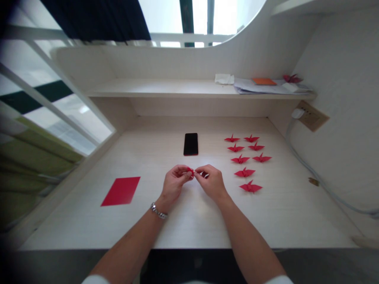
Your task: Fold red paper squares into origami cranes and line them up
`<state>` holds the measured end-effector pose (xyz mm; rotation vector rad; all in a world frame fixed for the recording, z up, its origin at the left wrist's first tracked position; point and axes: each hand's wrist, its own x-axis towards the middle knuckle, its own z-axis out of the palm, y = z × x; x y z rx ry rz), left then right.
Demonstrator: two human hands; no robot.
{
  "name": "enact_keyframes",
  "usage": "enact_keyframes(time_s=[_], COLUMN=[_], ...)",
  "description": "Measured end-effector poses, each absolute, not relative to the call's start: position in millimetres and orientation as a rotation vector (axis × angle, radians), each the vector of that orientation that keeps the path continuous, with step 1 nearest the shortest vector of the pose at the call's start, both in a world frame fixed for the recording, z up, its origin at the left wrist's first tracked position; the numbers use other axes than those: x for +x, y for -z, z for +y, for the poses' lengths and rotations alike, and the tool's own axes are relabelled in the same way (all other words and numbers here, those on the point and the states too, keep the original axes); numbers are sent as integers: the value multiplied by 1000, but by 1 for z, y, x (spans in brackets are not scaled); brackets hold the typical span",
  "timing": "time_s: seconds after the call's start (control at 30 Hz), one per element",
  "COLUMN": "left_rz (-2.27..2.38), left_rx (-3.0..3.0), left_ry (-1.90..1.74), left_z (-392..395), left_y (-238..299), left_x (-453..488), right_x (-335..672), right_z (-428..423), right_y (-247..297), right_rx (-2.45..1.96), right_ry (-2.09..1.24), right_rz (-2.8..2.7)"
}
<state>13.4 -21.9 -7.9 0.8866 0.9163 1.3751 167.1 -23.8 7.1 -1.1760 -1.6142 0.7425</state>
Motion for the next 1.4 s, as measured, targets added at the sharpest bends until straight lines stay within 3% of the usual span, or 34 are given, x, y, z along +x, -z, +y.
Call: enact_keyframes(time_s=[0.47, 0.9, 1.17, 1.4], left_rz=[867, 923, 1050, 1016], left_rx=[993, 921, 833, 921], left_ry=[-1392, -1414, -1430, -1342], left_z=[-22, -22, -19, -21], left_y=[8, 11, 11, 10], left_x=[14, 17, 10, 13], right_x=[167, 154, 154, 154], right_z=[-17, -27, -22, -22], right_y=[3, 0, 7, 4], right_rx=[-1138, -1200, -1247, -1250], right_ry=[-1172, -632, -936, -914], right_rz=[-1400, -1664, -1498, -1518])
